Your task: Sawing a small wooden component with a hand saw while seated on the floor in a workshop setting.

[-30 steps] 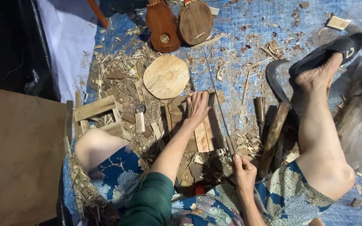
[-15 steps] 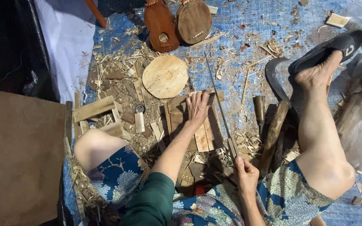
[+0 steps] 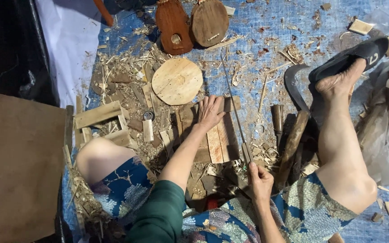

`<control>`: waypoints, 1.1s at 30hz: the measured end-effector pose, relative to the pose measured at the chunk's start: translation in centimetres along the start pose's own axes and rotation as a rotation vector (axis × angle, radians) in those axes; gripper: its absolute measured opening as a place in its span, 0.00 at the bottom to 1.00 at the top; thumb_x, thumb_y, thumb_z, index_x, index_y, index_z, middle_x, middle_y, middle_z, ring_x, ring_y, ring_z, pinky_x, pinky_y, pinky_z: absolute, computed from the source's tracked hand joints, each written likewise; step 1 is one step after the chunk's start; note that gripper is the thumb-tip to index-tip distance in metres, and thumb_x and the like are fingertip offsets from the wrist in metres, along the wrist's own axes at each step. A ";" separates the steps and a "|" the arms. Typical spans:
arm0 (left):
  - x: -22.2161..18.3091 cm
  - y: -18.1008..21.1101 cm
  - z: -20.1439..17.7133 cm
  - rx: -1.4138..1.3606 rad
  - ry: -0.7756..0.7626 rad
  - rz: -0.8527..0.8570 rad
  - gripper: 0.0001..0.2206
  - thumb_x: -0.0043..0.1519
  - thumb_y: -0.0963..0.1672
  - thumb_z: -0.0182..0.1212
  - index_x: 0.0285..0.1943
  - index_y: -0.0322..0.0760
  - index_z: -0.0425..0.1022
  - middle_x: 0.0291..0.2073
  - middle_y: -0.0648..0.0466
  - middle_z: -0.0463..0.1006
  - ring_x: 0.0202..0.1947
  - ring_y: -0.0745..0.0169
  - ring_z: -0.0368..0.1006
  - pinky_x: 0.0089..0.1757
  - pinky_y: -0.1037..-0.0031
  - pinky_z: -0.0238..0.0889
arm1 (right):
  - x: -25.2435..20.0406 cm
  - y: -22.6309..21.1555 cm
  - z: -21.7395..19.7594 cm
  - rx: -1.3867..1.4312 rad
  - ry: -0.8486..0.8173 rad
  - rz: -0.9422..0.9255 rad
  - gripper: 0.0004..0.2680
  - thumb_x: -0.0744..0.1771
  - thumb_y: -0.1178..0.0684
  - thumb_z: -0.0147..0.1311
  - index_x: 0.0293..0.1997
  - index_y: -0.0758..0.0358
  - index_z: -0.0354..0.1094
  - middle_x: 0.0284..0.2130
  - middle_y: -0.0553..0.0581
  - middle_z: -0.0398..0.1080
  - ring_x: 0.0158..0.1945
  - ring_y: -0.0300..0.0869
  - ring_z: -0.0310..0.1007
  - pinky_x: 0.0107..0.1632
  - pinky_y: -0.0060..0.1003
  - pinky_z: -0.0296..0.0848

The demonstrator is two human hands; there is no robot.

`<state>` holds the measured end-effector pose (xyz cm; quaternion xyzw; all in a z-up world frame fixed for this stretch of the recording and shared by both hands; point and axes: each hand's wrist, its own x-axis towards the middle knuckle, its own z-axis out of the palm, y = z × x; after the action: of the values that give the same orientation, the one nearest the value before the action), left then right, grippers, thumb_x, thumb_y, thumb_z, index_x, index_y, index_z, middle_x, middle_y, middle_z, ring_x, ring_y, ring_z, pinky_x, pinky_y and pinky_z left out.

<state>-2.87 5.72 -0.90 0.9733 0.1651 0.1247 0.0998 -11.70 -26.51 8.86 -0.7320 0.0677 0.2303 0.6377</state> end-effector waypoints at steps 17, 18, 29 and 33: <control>2.5 2.9 3.8 -0.005 0.201 -0.205 0.09 0.60 0.45 0.61 0.45 0.42 0.69 0.38 0.53 0.65 0.41 0.57 0.60 0.43 0.63 0.57 | 0.9 0.8 0.1 0.010 0.000 0.078 0.15 0.68 0.44 0.58 0.31 0.69 0.77 0.17 0.53 0.67 0.18 0.35 0.58 0.22 0.28 0.54; 2.4 3.2 2.9 -0.008 0.202 -0.209 0.09 0.60 0.45 0.61 0.45 0.42 0.69 0.38 0.53 0.65 0.41 0.57 0.60 0.43 0.63 0.57 | 0.7 0.6 0.0 0.005 0.000 0.076 0.15 0.68 0.44 0.58 0.31 0.69 0.77 0.17 0.53 0.67 0.18 0.35 0.58 0.22 0.28 0.54; 1.8 5.0 -0.8 0.032 -0.034 -0.260 0.16 0.57 0.40 0.55 0.54 0.43 0.68 0.43 0.48 0.64 0.43 0.51 0.61 0.45 0.59 0.56 | 4.1 -4.2 3.6 -0.082 -0.057 0.037 0.15 0.70 0.47 0.55 0.24 0.63 0.71 0.14 0.49 0.60 0.17 0.34 0.54 0.21 0.31 0.51; 1.7 4.8 -0.9 -0.036 -0.043 -0.290 0.08 0.63 0.49 0.51 0.47 0.48 0.64 0.38 0.53 0.63 0.44 0.48 0.63 0.45 0.57 0.57 | 3.5 -4.1 4.6 -0.142 0.032 -0.068 0.16 0.70 0.47 0.57 0.19 0.55 0.67 0.09 0.48 0.58 0.17 0.33 0.52 0.23 0.27 0.49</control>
<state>-0.18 2.01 1.45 0.9397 0.2994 0.0912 0.1376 -8.13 -20.71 10.69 -0.7809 0.0364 0.2012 0.5902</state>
